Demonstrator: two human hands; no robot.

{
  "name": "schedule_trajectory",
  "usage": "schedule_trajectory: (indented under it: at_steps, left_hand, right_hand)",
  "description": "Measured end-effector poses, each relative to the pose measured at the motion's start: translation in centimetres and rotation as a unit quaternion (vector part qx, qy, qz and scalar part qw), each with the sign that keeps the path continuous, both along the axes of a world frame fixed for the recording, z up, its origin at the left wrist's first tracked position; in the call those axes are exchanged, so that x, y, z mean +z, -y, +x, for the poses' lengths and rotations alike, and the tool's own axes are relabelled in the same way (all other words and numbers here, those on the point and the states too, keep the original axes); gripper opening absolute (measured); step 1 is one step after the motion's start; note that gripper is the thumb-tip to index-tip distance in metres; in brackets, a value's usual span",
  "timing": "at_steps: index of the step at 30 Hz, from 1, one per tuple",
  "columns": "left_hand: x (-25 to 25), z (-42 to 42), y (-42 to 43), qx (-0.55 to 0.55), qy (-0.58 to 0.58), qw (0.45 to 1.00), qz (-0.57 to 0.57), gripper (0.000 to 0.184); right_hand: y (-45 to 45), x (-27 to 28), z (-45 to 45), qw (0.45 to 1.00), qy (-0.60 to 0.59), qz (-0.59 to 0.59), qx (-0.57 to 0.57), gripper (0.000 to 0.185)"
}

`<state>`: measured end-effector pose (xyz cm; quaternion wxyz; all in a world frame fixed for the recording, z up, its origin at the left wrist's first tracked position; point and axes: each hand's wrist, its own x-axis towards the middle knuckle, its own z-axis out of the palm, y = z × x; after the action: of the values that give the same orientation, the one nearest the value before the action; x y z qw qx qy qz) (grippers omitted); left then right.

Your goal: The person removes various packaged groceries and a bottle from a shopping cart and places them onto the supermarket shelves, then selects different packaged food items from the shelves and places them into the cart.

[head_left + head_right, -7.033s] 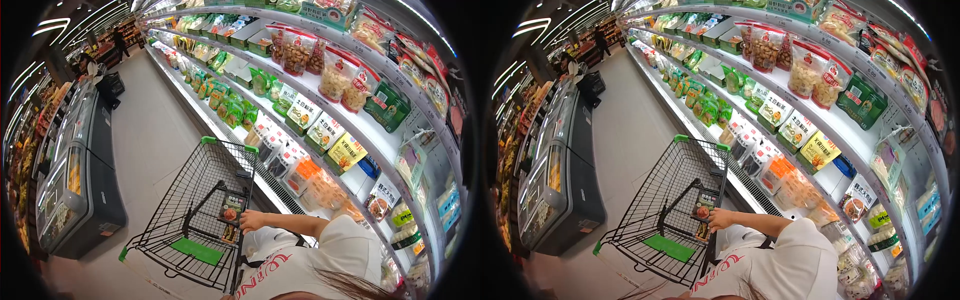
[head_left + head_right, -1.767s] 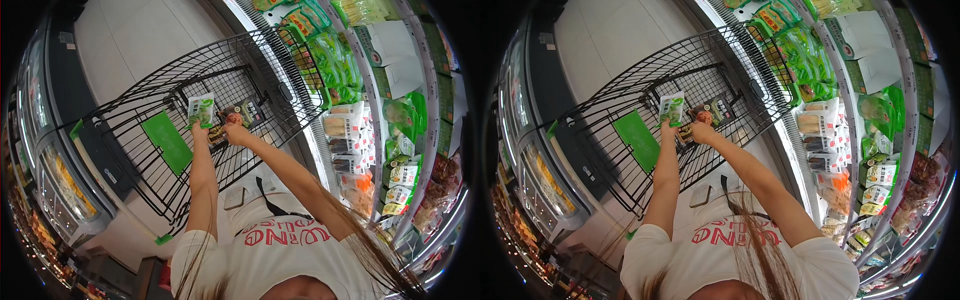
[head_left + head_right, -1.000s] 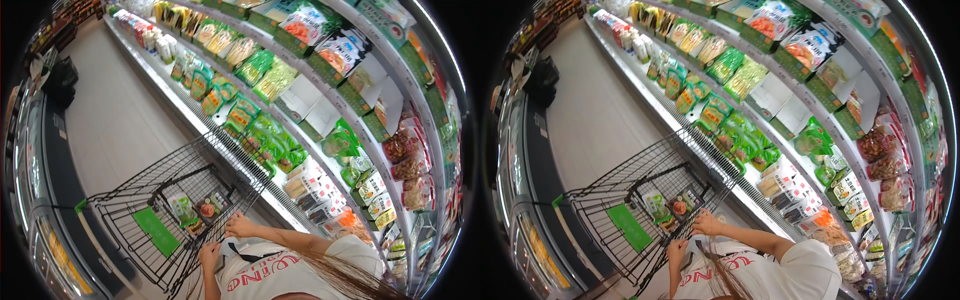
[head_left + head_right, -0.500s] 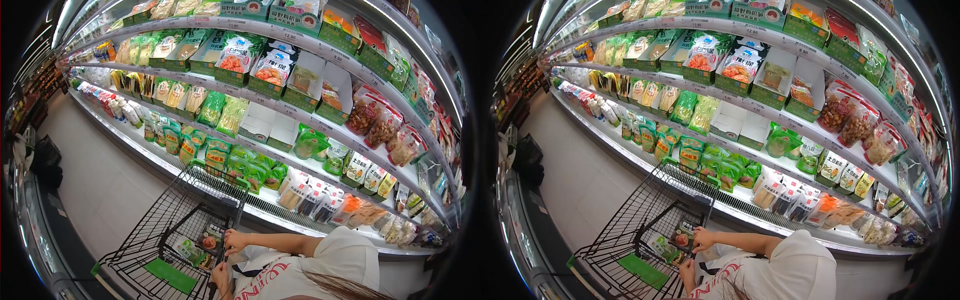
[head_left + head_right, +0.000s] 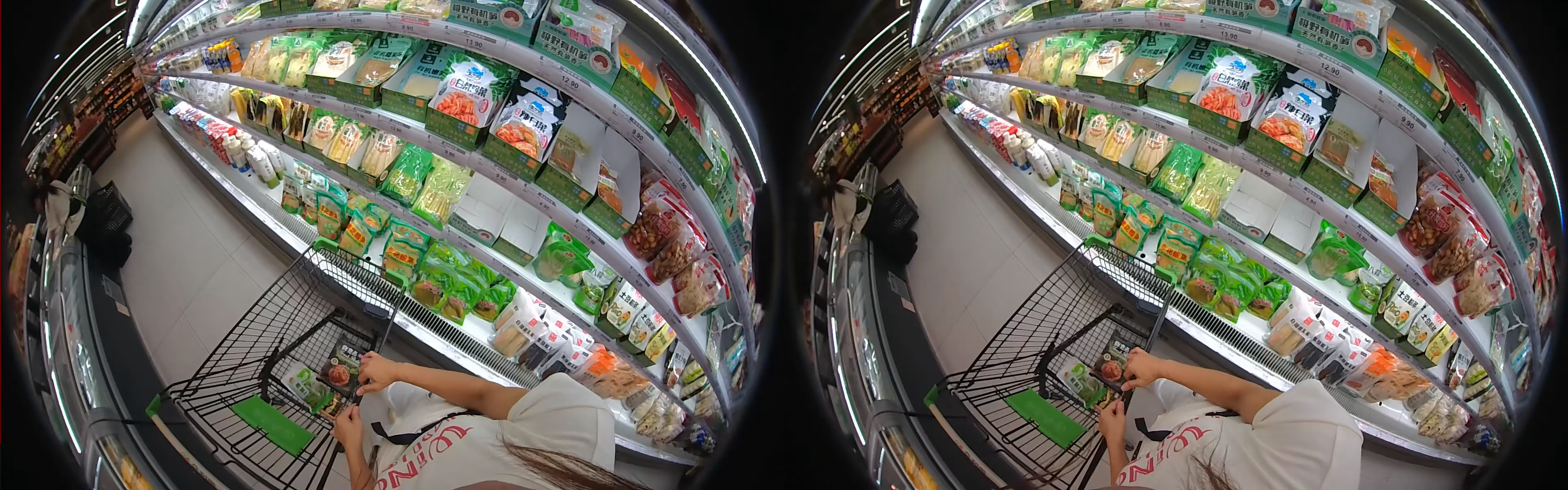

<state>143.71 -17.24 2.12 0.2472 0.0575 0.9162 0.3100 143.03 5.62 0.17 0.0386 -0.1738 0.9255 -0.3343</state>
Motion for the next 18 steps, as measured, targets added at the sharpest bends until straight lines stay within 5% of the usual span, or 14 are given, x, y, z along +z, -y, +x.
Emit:
schedule_trajectory:
  at_steps: [12, 18]
  left_hand:
    - [-1.1, -14.6, -3.7, 0.084, 0.066, 0.994, -0.032, 0.027]
    - [-2.0, -21.6, -5.3, 0.138, -0.097, 0.986, -0.011, 0.028]
  right_hand:
    - [-2.6, -1.7, -18.1, 0.997, 0.033, 0.008, 0.064, 0.046]
    - [-3.3, -2.6, -26.7, 0.998, -0.061, 0.012, 0.032, 0.042]
